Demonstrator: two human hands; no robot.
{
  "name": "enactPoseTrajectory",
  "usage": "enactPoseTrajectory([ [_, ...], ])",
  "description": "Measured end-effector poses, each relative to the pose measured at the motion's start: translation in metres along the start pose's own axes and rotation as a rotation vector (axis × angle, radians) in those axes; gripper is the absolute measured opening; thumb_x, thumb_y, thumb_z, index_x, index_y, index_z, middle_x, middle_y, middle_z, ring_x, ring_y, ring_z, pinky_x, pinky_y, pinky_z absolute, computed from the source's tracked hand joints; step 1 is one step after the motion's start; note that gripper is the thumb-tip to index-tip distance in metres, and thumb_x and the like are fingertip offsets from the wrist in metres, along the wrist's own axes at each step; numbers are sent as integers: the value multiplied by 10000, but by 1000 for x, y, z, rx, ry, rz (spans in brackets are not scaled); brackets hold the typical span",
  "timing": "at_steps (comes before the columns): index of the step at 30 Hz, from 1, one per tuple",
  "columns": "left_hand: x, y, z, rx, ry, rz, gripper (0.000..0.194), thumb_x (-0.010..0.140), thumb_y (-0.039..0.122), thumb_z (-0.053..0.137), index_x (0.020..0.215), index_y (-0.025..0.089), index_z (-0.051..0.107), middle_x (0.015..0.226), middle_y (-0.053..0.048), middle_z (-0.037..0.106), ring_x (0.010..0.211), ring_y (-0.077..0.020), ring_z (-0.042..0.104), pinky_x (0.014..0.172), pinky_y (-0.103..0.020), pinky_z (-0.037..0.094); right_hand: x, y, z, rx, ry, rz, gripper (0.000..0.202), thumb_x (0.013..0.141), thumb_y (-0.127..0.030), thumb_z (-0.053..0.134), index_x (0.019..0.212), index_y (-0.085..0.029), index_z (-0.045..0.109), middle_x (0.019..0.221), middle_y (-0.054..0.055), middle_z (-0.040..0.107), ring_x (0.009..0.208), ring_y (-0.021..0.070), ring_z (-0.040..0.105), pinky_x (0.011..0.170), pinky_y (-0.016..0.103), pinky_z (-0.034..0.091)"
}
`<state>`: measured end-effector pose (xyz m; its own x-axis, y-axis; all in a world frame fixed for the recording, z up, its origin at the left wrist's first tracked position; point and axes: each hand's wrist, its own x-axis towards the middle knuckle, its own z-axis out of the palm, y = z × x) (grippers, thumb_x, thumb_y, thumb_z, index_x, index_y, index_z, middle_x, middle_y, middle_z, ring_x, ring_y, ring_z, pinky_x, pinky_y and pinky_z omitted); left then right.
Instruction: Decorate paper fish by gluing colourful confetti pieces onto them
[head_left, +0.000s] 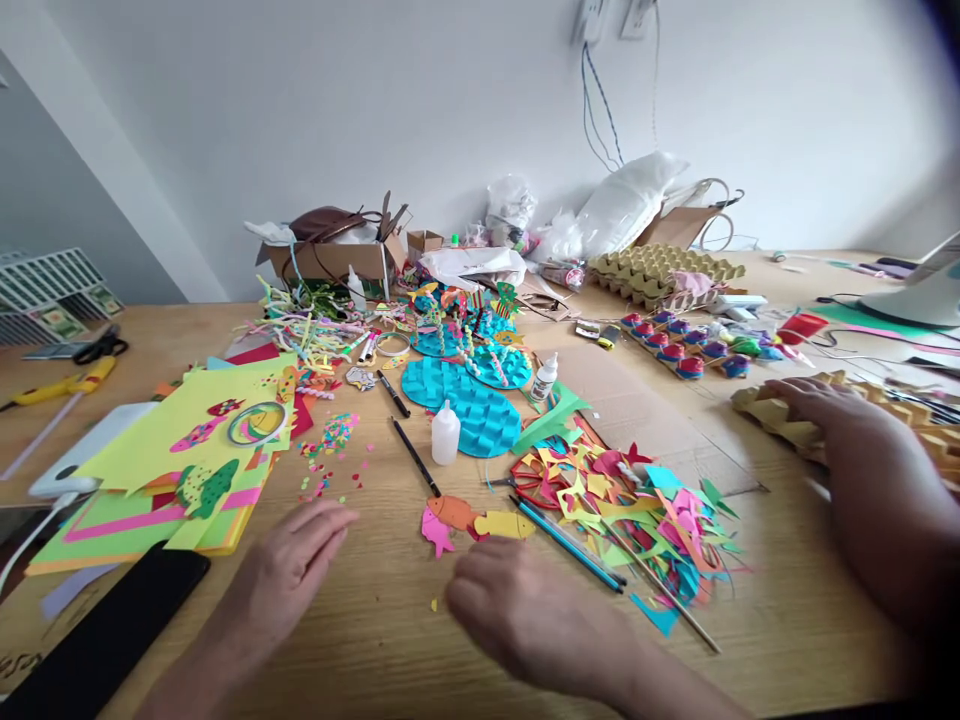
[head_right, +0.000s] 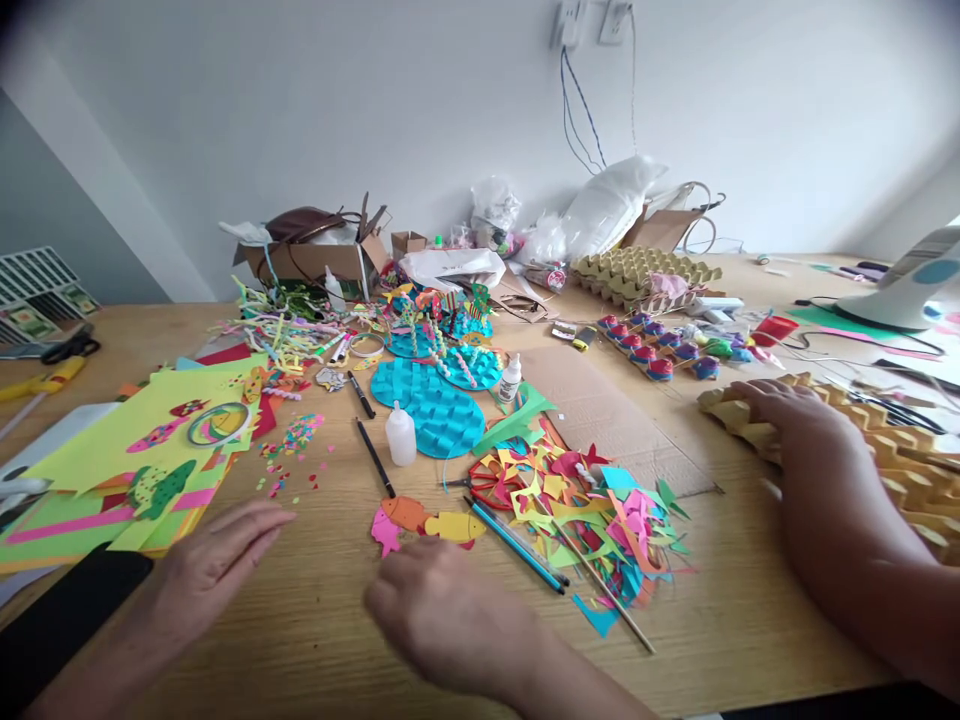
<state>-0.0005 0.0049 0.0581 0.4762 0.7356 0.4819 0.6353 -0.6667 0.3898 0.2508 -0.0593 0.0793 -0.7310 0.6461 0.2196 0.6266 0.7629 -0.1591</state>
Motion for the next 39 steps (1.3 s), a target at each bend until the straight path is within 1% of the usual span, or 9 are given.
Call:
enactPoseTrajectory([
  [2,-12,2,15,-7,-47,13,207,795,253,436,888,300,615,839,-13,664,772,-168,628,700,-242,515,-19,12,2,30,48,232,221,872,-167,353,711,-184,503,652,7,534,579,114,472,543,245,349],
  [4,-20,7,27,-11,-101,38,220,800,232,432,907,300,611,842,-10,665,769,-164,625,699,-244,519,-36,20,9,69,102,397,224,876,-182,347,739,-180,524,660,17,538,588,121,488,549,243,359],
  [6,-23,13,37,-28,-162,72,229,799,206,435,930,292,603,855,-11,660,783,-166,617,703,-252,520,-49,22,17,130,150,504,214,876,-182,348,773,-178,536,696,30,555,627,129,516,564,239,377],
  [9,-24,20,45,-59,-231,108,233,800,178,436,949,269,590,876,-23,648,821,-174,599,731,-279,513,-58,18,27,196,160,579,205,872,-173,361,777,-181,543,704,27,556,636,130,526,567,232,391],
  [13,-26,18,46,-86,-290,130,228,811,168,424,949,250,585,892,-33,636,853,-174,581,764,-286,498,-56,7,35,237,113,535,194,857,-148,394,771,-188,563,725,25,555,673,132,530,592,225,394],
  [20,-28,12,40,-68,-225,57,211,835,191,404,937,234,583,884,-37,632,823,-155,596,724,-242,499,-18,-12,56,219,-50,393,138,835,-160,445,744,-182,547,734,3,560,661,117,526,571,205,367],
  [26,-21,17,38,-72,-197,50,222,842,168,383,944,215,575,882,-28,629,822,-140,594,731,-235,495,4,-10,63,222,-165,434,48,797,-183,501,780,-176,544,833,13,582,724,127,550,586,198,362],
  [32,-17,16,41,-98,-227,6,213,835,137,392,927,204,573,869,-23,623,814,-133,584,736,-226,480,11,-9,65,207,-249,467,100,807,-166,471,790,-181,568,852,20,599,726,136,566,586,207,361],
  [39,-12,14,41,-273,-291,-144,204,819,142,412,895,213,587,840,-16,625,794,-129,577,725,-214,459,15,-5,70,190,-294,459,116,787,-140,474,809,-175,583,845,37,620,721,166,580,568,228,358],
])
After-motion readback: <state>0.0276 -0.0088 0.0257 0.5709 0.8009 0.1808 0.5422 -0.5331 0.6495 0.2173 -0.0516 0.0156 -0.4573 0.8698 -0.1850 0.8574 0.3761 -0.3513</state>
